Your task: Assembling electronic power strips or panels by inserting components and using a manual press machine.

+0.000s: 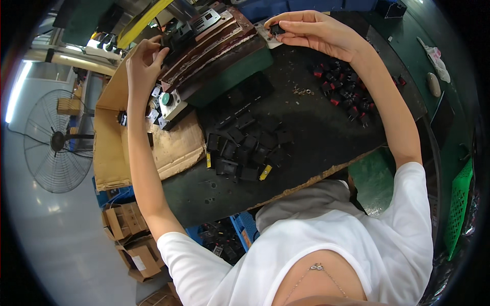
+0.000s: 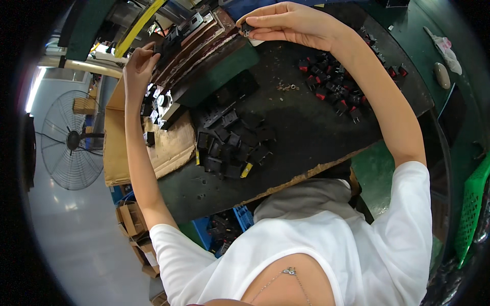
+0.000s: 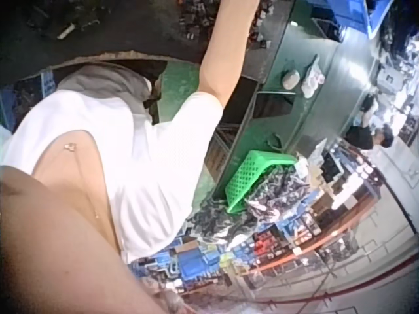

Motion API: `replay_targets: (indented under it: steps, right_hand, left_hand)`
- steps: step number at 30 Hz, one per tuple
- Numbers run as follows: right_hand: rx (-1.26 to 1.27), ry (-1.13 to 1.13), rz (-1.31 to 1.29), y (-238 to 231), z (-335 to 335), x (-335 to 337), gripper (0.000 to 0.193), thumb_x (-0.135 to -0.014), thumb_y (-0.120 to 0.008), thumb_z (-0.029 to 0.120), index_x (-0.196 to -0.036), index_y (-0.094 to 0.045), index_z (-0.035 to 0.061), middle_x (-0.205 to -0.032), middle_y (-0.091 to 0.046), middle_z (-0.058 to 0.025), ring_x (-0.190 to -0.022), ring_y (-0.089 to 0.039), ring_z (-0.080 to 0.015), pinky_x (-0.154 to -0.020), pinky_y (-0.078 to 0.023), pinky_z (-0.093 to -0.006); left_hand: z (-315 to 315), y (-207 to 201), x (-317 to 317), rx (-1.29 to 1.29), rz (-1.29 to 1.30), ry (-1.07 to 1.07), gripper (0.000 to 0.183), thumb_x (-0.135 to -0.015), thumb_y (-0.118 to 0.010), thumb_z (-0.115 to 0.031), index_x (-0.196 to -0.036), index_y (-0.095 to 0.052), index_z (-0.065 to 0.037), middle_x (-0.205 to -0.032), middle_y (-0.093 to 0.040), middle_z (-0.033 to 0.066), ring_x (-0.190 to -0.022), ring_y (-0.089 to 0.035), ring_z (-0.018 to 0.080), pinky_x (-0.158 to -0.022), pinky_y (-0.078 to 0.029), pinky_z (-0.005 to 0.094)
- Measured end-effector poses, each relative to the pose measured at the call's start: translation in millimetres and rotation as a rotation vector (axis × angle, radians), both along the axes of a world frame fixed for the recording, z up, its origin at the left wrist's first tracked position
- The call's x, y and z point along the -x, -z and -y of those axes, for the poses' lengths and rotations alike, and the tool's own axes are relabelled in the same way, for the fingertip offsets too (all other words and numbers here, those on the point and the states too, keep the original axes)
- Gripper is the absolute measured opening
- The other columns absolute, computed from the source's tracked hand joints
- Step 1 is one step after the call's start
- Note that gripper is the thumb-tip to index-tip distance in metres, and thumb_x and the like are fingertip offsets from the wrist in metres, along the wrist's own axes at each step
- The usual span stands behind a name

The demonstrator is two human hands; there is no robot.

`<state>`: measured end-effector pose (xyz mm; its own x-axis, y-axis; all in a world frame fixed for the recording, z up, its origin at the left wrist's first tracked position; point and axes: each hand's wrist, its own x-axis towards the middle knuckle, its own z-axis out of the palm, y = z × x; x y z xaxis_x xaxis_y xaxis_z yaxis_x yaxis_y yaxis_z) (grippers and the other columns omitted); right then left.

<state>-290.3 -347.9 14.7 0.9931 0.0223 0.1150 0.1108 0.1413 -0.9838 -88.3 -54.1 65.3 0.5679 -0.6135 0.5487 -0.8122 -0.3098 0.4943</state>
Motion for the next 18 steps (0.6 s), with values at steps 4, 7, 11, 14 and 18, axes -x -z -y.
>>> replay_targets:
  steps: [4,7,11,14,18]
  right_hand:
    - [-0.022,-0.025,0.000,2.8,1.3,-1.7,0.036,-0.088,-0.058,0.022,-0.118,-0.055,0.0018,-0.100,-0.062,-0.0097,-0.090,-0.063,-0.0108,-0.083,-0.051,-0.0178]
    - [-0.006,-0.015,-0.009,2.2,-0.3,-2.1,0.035,-0.088,-0.058,0.022,-0.117,-0.056,0.0020,-0.100,-0.063,-0.0093,-0.090,-0.063,-0.0107,-0.083,-0.051,-0.0180]
    - [0.008,0.021,-0.021,2.1,1.2,0.0,0.035,-0.088,-0.058,0.023,-0.117,-0.056,0.0022,-0.100,-0.063,-0.0086,-0.090,-0.063,-0.0103,-0.083,-0.051,-0.0181]
    - [0.007,-0.011,0.004,1.4,0.0,-2.9,0.035,-0.088,-0.058,0.023,-0.116,-0.057,0.0024,-0.099,-0.063,-0.0087,-0.090,-0.063,-0.0102,-0.083,-0.050,-0.0178]
    - [0.013,-0.014,-0.006,-0.8,-1.8,-1.3,0.035,-0.088,-0.058,0.023,-0.116,-0.057,0.0021,-0.100,-0.063,-0.0089,-0.090,-0.063,-0.0104,-0.083,-0.050,-0.0183]
  left_hand:
    - [-5.1,-5.4,-7.9,-0.091,-0.060,0.027,0.018,-0.079,-0.064,-0.001,-0.086,-0.047,0.004,-0.107,-0.063,0.0142,-0.088,-0.059,0.0109,-0.076,-0.049,0.0245]
    - [-4.1,-14.0,-4.2,-0.226,-0.054,0.021,0.012,-0.083,-0.058,0.002,-0.085,-0.046,0.003,-0.110,-0.061,0.0145,-0.097,-0.056,0.0124,-0.085,-0.045,0.0252]
    - [6.6,-23.2,6.9,-0.357,0.060,-0.009,0.012,-0.084,-0.058,-0.001,-0.086,-0.046,0.003,-0.107,-0.061,0.0147,-0.096,-0.057,0.0140,-0.086,-0.045,0.0254]
    - [6.4,-20.3,0.7,-0.446,0.301,-0.013,0.019,-0.080,-0.061,-0.006,-0.092,-0.051,0.005,-0.088,-0.063,0.0182,-0.078,-0.063,0.0234,-0.069,-0.048,0.0302]
    - [-2.4,-10.1,-5.8,-0.297,0.143,0.015,0.021,-0.081,-0.061,-0.010,-0.094,-0.051,0.003,-0.085,-0.062,0.0175,-0.073,-0.061,0.0270,-0.067,-0.046,0.0330]
